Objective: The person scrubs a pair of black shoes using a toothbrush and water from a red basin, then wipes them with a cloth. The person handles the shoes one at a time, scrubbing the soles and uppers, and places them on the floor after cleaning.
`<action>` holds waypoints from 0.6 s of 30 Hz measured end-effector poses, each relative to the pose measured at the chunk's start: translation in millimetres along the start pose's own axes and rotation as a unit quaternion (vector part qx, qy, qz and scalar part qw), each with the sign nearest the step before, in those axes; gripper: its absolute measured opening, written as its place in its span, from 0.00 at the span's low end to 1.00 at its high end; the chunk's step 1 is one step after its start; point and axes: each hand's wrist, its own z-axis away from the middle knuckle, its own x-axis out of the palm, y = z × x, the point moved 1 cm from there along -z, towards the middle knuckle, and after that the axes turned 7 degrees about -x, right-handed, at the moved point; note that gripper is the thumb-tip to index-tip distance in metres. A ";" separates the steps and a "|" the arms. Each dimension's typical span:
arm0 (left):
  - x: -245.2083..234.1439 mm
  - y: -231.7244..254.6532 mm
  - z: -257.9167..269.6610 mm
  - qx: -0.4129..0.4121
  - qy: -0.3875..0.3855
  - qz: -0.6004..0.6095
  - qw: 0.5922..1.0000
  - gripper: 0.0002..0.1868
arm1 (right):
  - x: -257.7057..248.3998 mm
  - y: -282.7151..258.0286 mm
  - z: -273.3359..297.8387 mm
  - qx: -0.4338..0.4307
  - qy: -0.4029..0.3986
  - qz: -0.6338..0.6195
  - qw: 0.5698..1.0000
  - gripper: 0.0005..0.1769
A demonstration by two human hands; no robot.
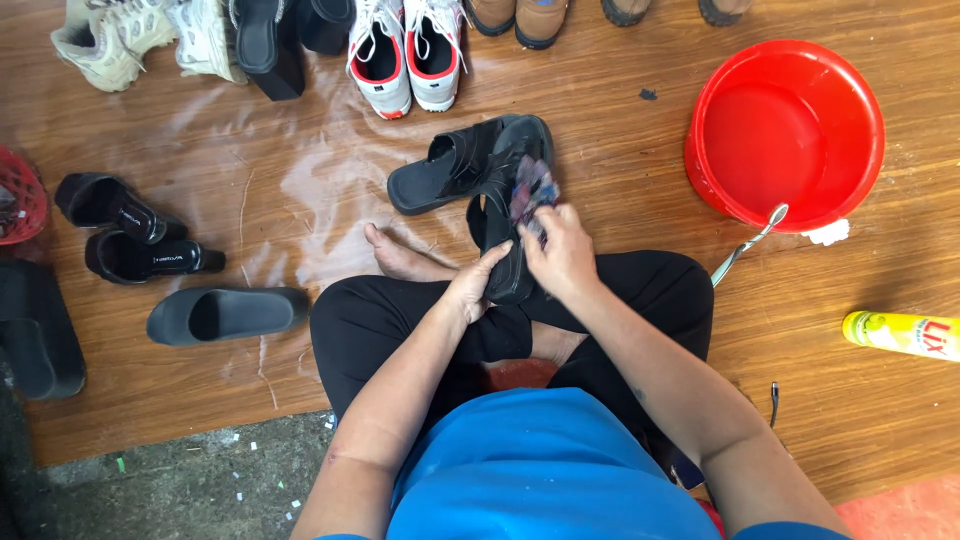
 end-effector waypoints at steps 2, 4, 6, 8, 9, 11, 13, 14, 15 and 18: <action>-5.7 -1.2 -11.0 0.013 -0.004 0.014 1.000 0.29 | -6.5 -13.5 7.8 -0.017 -0.001 0.004 1.000 0.14; -1.3 -0.3 -2.9 0.024 -0.004 0.030 0.999 0.27 | -15.9 -25.0 18.3 -0.032 -0.005 0.005 0.999 0.14; 11.7 10.1 24.5 0.067 -0.009 0.028 0.997 0.24 | -26.4 -37.9 26.8 -0.058 -0.022 -0.004 0.998 0.13; -21.2 -15.1 -44.3 0.062 -0.011 0.041 0.997 0.22 | -24.9 -39.7 41.4 -0.074 -0.027 0.009 0.997 0.14; -35.9 -27.1 -79.6 0.058 -0.014 0.055 0.997 0.20 | -24.8 -39.9 47.6 -0.093 -0.032 0.023 0.995 0.15; -33.1 -26.6 -77.5 0.071 -0.023 0.042 0.996 0.20 | -34.4 -45.7 55.9 -0.099 -0.039 0.014 0.994 0.16; -35.0 -26.4 -79.8 0.086 -0.029 0.028 0.995 0.19 | -43.0 -46.6 59.9 -0.106 -0.046 0.002 0.993 0.18; -37.4 -27.3 -83.7 0.094 -0.031 0.015 0.995 0.19 | -47.2 -43.6 60.4 -0.099 -0.059 -0.037 0.993 0.17; -41.6 -30.4 -86.3 0.101 -0.032 0.002 0.994 0.20 | -50.9 -41.5 63.0 -0.091 -0.072 -0.078 0.990 0.16; 2.2 -7.5 1.3 0.076 -0.030 0.043 0.996 0.23 | -97.0 -58.9 47.6 -0.145 -0.215 -0.249 0.933 0.15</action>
